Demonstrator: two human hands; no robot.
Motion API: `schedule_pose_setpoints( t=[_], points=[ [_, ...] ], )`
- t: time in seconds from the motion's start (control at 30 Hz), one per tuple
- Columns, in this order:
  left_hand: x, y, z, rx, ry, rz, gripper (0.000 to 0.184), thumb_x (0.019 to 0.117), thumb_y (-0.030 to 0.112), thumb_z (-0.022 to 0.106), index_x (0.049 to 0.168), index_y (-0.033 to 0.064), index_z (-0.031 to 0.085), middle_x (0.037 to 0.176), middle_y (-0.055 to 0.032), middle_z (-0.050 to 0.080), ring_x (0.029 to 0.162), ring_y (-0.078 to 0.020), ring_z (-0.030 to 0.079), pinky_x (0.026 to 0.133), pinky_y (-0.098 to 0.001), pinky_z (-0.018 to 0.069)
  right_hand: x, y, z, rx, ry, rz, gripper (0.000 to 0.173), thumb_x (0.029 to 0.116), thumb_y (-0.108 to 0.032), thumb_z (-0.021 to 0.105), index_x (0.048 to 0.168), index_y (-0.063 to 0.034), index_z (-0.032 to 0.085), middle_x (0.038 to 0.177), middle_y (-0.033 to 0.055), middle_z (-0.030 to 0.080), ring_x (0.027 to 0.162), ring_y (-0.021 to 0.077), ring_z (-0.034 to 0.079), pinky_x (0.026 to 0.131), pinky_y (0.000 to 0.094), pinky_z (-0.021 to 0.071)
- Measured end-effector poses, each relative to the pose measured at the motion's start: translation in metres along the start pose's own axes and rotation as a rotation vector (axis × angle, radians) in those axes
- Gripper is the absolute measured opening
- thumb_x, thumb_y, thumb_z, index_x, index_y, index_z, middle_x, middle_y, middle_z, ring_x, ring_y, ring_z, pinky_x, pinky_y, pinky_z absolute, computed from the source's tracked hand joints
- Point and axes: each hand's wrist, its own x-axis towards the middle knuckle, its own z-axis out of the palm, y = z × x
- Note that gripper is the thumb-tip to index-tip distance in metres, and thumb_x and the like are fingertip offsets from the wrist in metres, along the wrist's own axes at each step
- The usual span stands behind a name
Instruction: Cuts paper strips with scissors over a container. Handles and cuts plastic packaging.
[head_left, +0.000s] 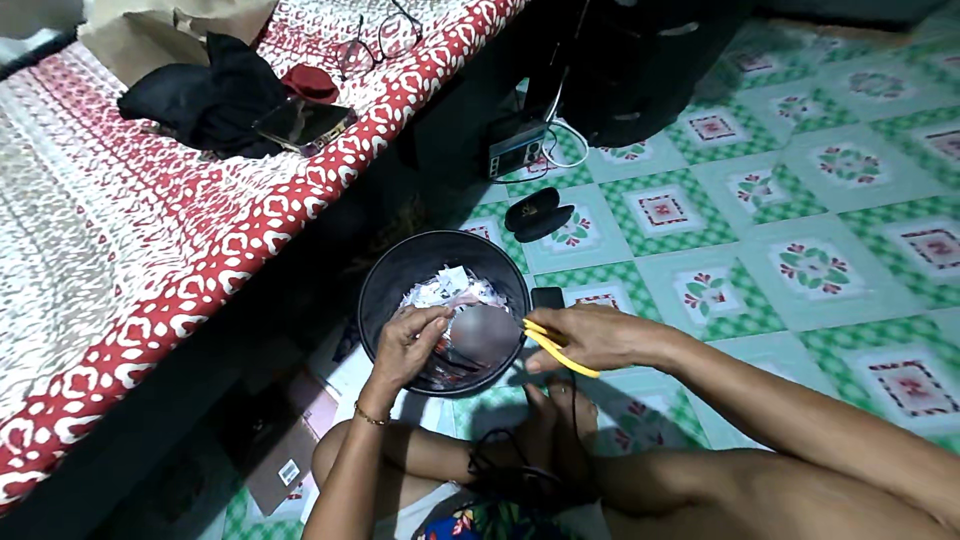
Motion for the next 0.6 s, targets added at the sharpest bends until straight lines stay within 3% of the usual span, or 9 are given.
schedule_pose_setpoints(
  t=[0.17,0.3,0.43,0.6],
  points=[
    [-0.002,-0.005,0.003,-0.068,-0.029,0.021,0.021,0.0939,0.008,0.061,0.093,-0.0082,0.074,0.089,-0.006,0.074,0.089,-0.0008,0.064,0.093,-0.023,0.0488,0.001,-0.006,0.0,0.011,-0.041,-0.048,0.053,0.0992,-0.044,0.064,0.127,0.0009,0.06,0.097,0.0192,0.065,0.088,0.0314,0.06,0.082,0.0535,0.0461],
    [-0.002,-0.004,0.002,-0.08,-0.05,0.024,0.021,0.093,0.007,0.061,0.092,-0.0096,0.074,0.09,-0.0078,0.074,0.092,-0.0023,0.064,0.095,-0.0231,0.048,0.004,-0.004,0.004,0.036,-0.017,-0.102,0.047,0.0992,-0.041,0.066,0.121,0.0009,0.063,0.092,0.017,0.064,0.083,0.0282,0.059,0.078,0.0498,0.0464],
    [-0.001,-0.003,0.003,-0.122,-0.037,-0.001,0.019,0.0934,0.004,0.061,0.092,-0.0101,0.073,0.09,-0.0056,0.073,0.092,0.0026,0.063,0.091,-0.0173,0.0487,0.008,0.002,0.007,0.086,0.068,-0.165,0.041,0.0976,-0.037,0.069,0.11,0.0027,0.066,0.081,0.0111,0.062,0.072,0.0193,0.055,0.071,0.0408,0.0464],
    [-0.001,-0.002,0.002,-0.114,-0.033,-0.028,0.018,0.0929,0.004,0.061,0.092,-0.01,0.073,0.09,-0.0049,0.072,0.09,0.0035,0.063,0.09,-0.0158,0.0487,0.01,0.002,0.008,0.153,0.093,-0.193,0.035,0.0961,-0.032,0.071,0.099,0.0019,0.066,0.067,0.0007,0.057,0.057,0.0046,0.05,0.059,0.0231,0.0439]
  ],
)
